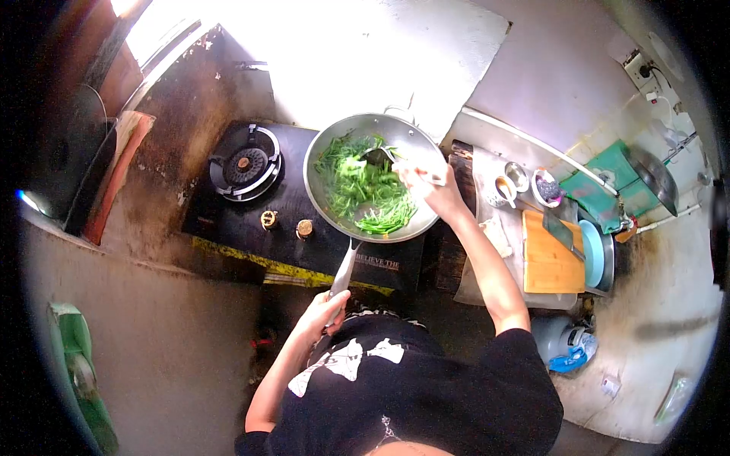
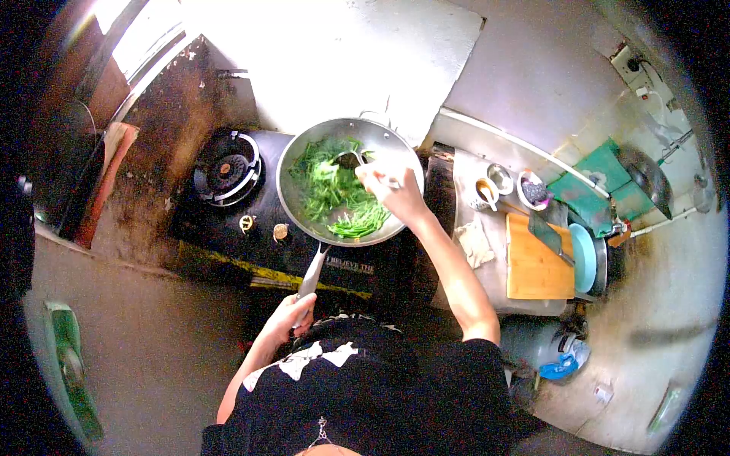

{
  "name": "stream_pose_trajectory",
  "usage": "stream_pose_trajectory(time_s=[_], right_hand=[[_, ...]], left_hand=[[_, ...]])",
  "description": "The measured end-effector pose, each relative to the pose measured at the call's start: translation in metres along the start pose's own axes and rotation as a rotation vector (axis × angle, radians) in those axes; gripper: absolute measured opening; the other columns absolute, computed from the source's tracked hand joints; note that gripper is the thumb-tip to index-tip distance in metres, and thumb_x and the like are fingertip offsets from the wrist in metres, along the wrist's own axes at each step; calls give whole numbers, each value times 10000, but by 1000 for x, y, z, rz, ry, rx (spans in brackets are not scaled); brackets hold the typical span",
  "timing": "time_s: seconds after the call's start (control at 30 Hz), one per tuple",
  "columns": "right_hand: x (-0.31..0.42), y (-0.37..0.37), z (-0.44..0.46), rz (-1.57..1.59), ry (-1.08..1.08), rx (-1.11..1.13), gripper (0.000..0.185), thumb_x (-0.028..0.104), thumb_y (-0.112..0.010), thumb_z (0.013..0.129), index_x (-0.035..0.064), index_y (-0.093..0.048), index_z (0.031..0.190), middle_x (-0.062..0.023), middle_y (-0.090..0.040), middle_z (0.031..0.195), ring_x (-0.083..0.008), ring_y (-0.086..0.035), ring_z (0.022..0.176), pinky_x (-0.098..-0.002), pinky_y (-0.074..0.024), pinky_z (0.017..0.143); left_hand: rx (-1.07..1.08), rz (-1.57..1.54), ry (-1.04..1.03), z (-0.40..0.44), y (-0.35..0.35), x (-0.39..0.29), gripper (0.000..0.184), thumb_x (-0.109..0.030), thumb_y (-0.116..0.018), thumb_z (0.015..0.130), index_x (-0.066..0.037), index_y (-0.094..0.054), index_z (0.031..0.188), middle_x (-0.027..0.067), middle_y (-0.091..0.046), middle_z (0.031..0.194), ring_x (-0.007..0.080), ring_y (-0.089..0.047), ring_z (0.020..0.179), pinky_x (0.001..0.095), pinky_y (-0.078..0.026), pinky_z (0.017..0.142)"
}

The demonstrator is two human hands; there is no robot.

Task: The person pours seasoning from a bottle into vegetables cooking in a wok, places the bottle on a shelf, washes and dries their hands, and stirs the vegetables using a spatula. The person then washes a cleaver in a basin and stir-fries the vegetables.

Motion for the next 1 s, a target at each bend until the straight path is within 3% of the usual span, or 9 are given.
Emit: stream_pose_trajectory(time_s=[0.2,0.27,0.33,0.37,0.5,0.6,0.67,0.73,1.0], right_hand=[[42,3,-42,-165,144,54,127,35,-594,816,-2,-695,883,-42,-657,711,-52,-530,548,-217,-404,484],[12,-22,-49,-242,343,84,102,76,-633,792,27,-685,865,-115,-675,753,-193,-629,581,-274,-489,537],[-12,-35,-37,-365,425,2,128,114,-635,797,18,-677,871,-114,-674,759,-217,-630,582,-292,-495,540],[-23,-35,-32,-371,212,-4,152,144,-634,792,11,-671,855,-125,-669,759,-228,-637,596,-306,-498,546],[8,-31,-48,-312,178,5,129,137,-634,777,17,-666,811,-135,-666,767,-237,-643,610,-322,-505,559],[13,-51,-76,-334,484,20,82,112,-625,757,36,-651,741,-130,-671,801,-259,-647,648,-348,-529,606],[-8,-55,-55,-395,456,-28,115,128,-610,788,37,-653,733,-111,-668,776,-238,-641,639,-322,-517,577],[-31,-46,-24,-293,202,-63,143,153,-591,824,47,-648,748,-99,-658,744,-202,-625,596,-300,-498,542],[-32,-5,47,-268,55,-427,192,211,-588,869,39,-614,787,-112,-588,604,-188,-583,531,-323,-432,507]], left_hand=[[-26,-16,14,0,0,3,344,-356,-563,907,-104,-429,714,-1,-422,477,91,-350,329,243,-249,319],[-35,-15,13,1,1,1,342,-357,-566,906,-105,-430,718,-1,-424,479,91,-349,330,242,-249,319],[-23,-10,6,-1,0,1,342,-362,-571,902,-105,-433,723,1,-430,483,88,-348,332,242,-250,321],[-26,-17,-13,-1,1,1,345,-369,-576,898,-104,-438,727,1,-434,485,85,-347,336,242,-250,323],[-52,-16,9,1,1,4,351,-367,-578,897,-101,-443,712,-2,-432,486,81,-345,340,238,-247,322],[-55,7,22,-1,-1,1,355,-368,-578,897,-99,-444,707,-2,-432,486,80,-345,340,235,-245,322],[-65,11,11,-1,-1,0,355,-368,-575,900,-99,-445,709,-2,-431,488,78,-346,344,233,-244,321],[-63,11,-12,-4,-3,-3,356,-372,-577,899,-101,-447,708,-4,-431,490,78,-347,345,233,-244,321],[-50,-9,-5,1,1,3,348,-364,-587,894,-106,-439,714,-8,-431,494,73,-346,351,227,-240,322]])
Point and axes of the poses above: each hand's wrist, its own z-axis towards the middle knuckle, its own y-axis out of the back of the hand, x = y × z, the point moved 3 cm from there along z, towards the middle knuckle
